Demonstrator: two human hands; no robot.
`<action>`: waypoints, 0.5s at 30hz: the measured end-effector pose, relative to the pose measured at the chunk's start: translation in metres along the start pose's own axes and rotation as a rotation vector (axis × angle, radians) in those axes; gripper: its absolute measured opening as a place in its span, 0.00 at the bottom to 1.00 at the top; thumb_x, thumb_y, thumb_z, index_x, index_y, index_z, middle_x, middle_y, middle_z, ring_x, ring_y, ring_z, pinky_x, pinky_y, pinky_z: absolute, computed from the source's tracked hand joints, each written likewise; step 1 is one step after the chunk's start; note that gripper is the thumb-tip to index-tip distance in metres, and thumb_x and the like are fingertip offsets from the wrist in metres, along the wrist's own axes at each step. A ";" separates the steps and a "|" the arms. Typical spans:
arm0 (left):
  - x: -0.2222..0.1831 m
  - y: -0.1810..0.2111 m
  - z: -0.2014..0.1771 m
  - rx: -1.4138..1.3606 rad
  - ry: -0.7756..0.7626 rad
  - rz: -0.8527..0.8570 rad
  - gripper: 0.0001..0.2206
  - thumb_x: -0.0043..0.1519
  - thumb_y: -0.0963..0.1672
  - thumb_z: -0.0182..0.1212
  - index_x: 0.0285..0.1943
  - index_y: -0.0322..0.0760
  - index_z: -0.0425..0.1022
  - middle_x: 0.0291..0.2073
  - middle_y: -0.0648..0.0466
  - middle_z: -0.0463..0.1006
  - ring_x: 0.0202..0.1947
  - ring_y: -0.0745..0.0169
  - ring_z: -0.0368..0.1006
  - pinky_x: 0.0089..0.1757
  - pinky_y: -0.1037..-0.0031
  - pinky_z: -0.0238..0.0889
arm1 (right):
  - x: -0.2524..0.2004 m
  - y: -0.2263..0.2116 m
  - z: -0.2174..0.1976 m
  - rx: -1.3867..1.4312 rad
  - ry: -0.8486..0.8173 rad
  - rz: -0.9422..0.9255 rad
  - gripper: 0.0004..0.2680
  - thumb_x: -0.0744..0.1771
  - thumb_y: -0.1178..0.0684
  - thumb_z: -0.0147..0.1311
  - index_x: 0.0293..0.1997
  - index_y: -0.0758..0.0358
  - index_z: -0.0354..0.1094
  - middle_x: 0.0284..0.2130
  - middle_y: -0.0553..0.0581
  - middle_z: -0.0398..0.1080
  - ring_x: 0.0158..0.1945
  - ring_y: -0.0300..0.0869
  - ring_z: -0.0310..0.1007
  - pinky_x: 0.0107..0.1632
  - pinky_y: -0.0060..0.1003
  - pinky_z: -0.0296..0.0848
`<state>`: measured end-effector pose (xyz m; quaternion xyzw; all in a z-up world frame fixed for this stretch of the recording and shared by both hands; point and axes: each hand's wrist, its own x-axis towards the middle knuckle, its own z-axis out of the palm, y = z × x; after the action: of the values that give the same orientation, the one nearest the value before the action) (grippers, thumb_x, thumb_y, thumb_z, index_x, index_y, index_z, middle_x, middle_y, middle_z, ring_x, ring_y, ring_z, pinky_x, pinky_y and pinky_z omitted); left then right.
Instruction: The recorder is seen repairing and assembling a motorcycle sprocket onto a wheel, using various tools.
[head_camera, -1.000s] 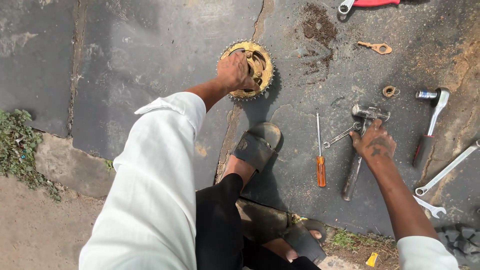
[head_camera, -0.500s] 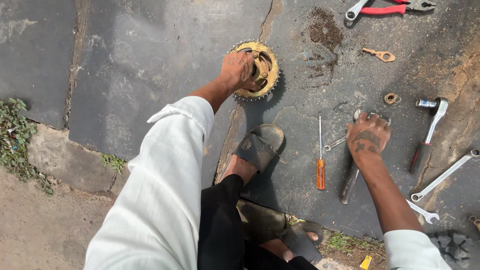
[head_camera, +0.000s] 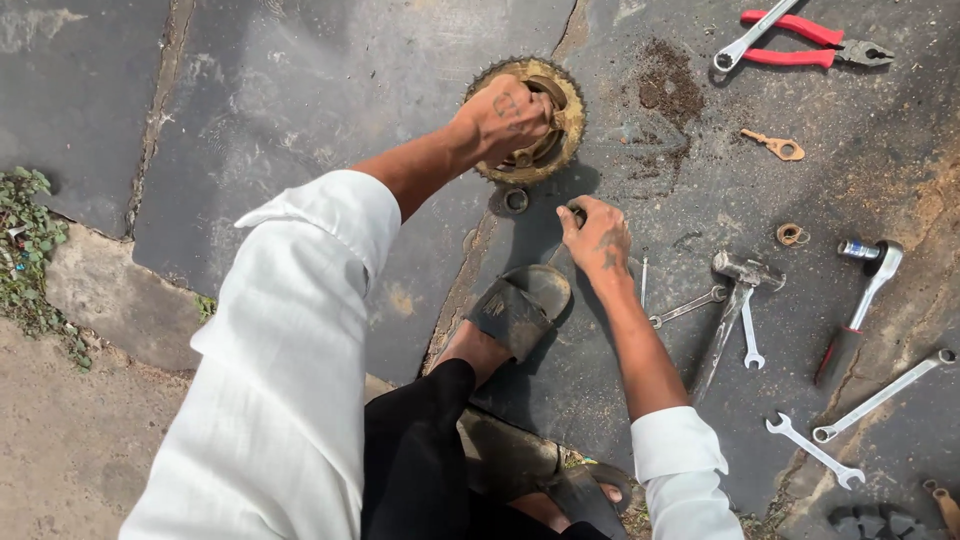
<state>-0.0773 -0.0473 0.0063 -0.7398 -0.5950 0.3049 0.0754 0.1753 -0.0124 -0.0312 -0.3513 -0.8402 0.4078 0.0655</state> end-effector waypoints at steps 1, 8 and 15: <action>0.015 0.008 -0.006 -0.003 0.002 0.004 0.19 0.53 0.50 0.68 0.44 0.31 0.74 0.18 0.63 0.70 0.16 0.72 0.66 0.20 0.77 0.62 | 0.000 0.000 -0.002 -0.002 0.001 0.005 0.11 0.67 0.44 0.59 0.44 0.60 0.77 0.41 0.61 0.78 0.44 0.57 0.78 0.50 0.51 0.75; 0.081 0.059 -0.100 -0.286 -0.168 0.192 0.27 0.51 0.56 0.72 0.49 0.38 0.73 0.34 0.57 0.74 0.30 0.63 0.72 0.33 0.71 0.69 | -0.024 0.009 0.063 -0.432 -0.265 -0.368 0.09 0.66 0.54 0.54 0.51 0.59 0.73 0.50 0.61 0.72 0.59 0.53 0.69 0.56 0.46 0.76; 0.136 0.088 -0.084 -0.763 0.074 0.225 0.23 0.44 0.53 0.77 0.42 0.37 0.80 0.37 0.47 0.82 0.41 0.46 0.79 0.41 0.59 0.73 | -0.016 0.012 0.123 -0.546 -0.090 -0.335 0.13 0.65 0.55 0.52 0.55 0.62 0.71 0.57 0.61 0.67 0.66 0.52 0.61 0.63 0.47 0.69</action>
<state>0.0555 0.0754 -0.0174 -0.7857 -0.5776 0.0415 -0.2175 0.1451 -0.0964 -0.1179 -0.1942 -0.9668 0.1660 -0.0020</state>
